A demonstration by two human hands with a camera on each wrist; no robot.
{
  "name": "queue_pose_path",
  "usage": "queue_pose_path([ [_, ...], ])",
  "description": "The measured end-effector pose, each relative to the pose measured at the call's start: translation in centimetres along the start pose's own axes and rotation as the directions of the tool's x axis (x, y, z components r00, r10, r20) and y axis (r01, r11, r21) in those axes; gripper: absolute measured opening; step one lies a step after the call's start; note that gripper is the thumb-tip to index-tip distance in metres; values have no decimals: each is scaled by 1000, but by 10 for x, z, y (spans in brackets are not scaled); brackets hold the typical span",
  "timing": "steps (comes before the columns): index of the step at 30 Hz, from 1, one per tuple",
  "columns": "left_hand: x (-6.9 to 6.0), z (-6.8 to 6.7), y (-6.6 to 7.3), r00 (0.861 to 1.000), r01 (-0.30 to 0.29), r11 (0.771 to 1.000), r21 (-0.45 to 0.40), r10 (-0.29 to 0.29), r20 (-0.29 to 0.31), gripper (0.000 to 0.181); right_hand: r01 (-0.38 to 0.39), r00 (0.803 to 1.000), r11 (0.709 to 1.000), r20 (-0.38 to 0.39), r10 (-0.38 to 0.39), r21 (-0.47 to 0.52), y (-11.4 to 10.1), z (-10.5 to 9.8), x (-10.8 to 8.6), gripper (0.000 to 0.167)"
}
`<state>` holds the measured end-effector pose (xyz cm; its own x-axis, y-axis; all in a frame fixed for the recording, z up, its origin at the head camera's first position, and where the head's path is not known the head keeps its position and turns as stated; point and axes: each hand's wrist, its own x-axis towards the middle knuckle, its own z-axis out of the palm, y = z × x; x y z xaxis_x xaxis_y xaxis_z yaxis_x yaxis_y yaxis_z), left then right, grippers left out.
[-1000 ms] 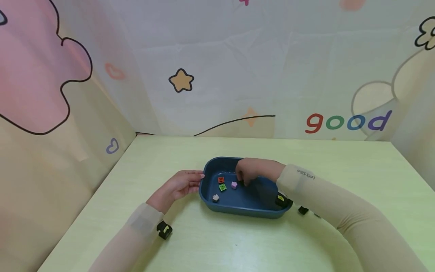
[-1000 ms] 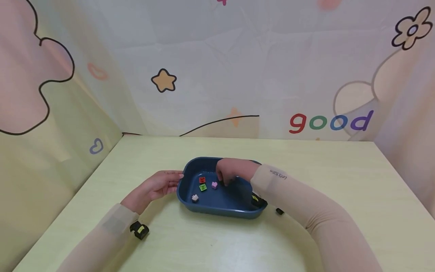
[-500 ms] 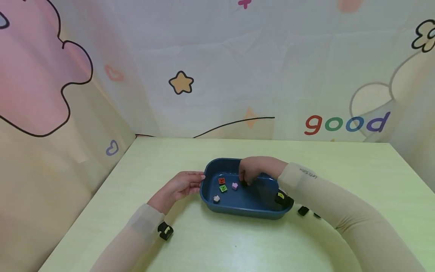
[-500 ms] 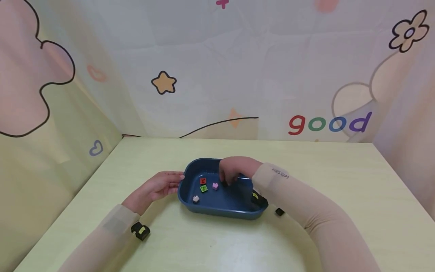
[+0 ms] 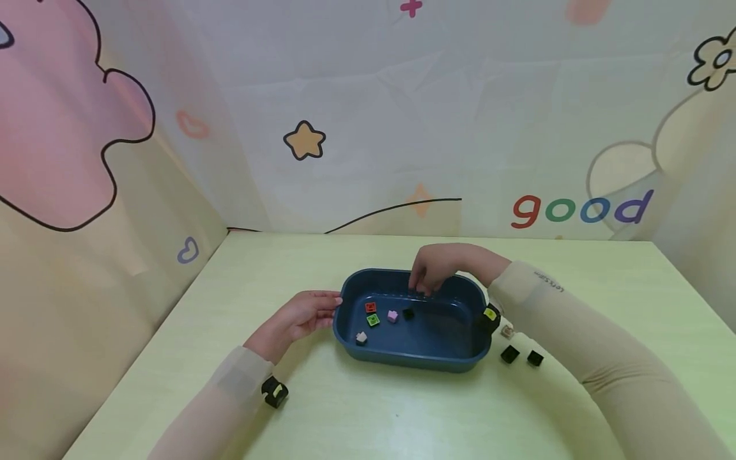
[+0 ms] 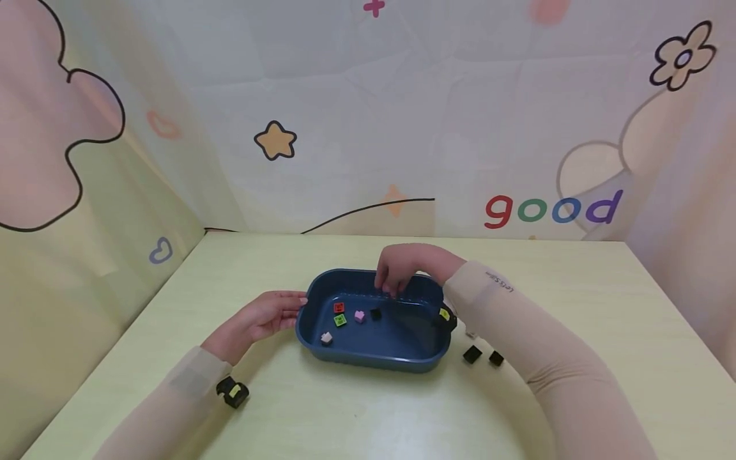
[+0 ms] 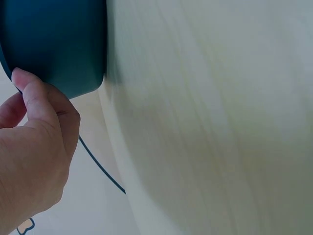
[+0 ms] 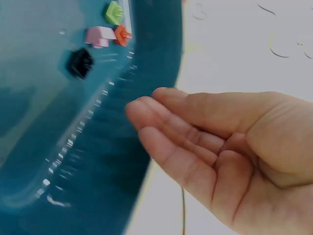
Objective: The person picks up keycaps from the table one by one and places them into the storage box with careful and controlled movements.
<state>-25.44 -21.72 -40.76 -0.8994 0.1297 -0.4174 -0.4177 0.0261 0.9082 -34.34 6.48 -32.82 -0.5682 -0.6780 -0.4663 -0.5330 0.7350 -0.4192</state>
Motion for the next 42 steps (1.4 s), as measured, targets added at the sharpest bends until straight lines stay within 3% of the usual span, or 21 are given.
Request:
queue_pose_path([
  [11, 1, 1, -2, 1000, 10, 1000, 13, -10, 3, 42, 67, 986, 996, -158, -58, 51, 7, -22, -53, 30],
  [18, 1, 0, -4, 1000, 13, 1000, 22, -13, 13, 43, 45, 962, 996, -271, -21, 81, 17, -22, -95, 32],
  [25, -2, -1, -4, 1000, 8, 1000, 25, -8, 24, 44, 41, 928, 996, -374, -6, 85, 34, -12, -131, 30],
  [31, -4, 0, 0, 999, -3, 1000, 28, 2, 32, 44, -15, 892, 998, -450, 42, 63, 55, 4, -156, 29],
  [42, -3, -1, -2, 999, -5, 1000, 16, 5, 36, 42, -97, 846, 984, -509, 160, 147, 93, 38, -184, 29],
])
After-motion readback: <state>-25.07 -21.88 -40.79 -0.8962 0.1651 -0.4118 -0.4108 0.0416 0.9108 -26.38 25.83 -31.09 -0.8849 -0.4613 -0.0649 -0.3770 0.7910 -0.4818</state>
